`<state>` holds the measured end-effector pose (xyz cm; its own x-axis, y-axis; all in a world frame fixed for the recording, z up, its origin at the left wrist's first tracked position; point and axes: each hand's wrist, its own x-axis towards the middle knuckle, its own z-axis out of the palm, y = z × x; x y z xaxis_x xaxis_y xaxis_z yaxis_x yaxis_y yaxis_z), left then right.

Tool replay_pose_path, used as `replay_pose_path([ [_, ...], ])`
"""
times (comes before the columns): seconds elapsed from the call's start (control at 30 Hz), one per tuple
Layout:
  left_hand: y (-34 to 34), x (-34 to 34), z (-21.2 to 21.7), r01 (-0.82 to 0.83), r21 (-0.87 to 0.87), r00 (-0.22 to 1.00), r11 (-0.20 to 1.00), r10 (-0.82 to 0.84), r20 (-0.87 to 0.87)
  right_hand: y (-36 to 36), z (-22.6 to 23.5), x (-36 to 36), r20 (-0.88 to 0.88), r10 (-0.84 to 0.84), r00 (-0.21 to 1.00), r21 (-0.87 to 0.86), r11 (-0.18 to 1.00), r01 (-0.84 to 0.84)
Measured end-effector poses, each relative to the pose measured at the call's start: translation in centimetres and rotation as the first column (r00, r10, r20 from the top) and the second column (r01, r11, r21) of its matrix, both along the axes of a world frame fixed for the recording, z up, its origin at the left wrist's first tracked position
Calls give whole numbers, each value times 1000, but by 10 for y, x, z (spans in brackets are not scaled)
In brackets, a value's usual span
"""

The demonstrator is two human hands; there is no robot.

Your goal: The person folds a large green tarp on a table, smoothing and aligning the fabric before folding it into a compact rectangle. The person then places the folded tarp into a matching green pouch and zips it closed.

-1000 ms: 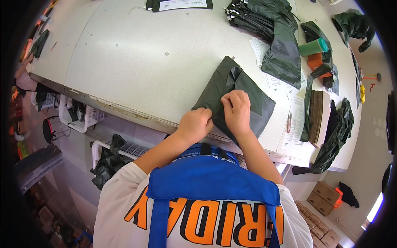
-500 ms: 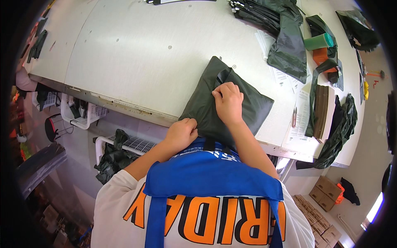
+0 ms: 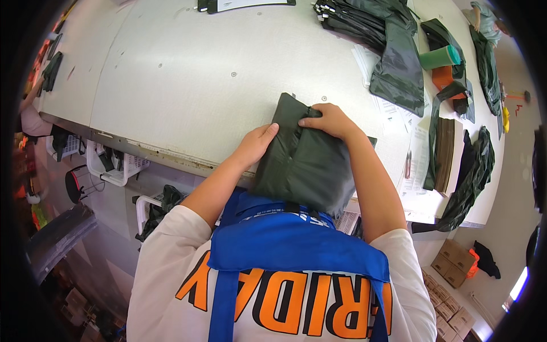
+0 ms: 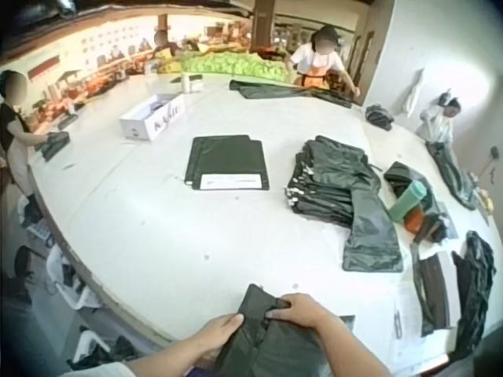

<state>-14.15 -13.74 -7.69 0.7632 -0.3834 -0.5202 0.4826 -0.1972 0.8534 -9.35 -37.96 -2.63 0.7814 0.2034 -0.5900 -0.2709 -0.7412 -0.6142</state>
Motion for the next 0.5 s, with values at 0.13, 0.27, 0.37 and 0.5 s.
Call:
replay_pose_path([
  [0.13, -26, -24, 37, -175, -510, 968, 842, 53, -245, -11, 18, -25, -55, -175, 983, 293, 938, 184],
  [0.27, -42, -17, 66, -52, -416, 983, 908, -28, -184, -17, 13, -45, 146, -269, 952, 308, 927, 215],
  [0.37, -48, -14, 44, -21, -276, 998, 961, 4, -61, -15, 2, -51, 352, -273, 895, 245, 950, 194],
  [0.5, -48, -12, 25, 2, -73, 999, 997, 1, 46, -11, 16, -71, 727, -282, 626, 90, 943, 321],
])
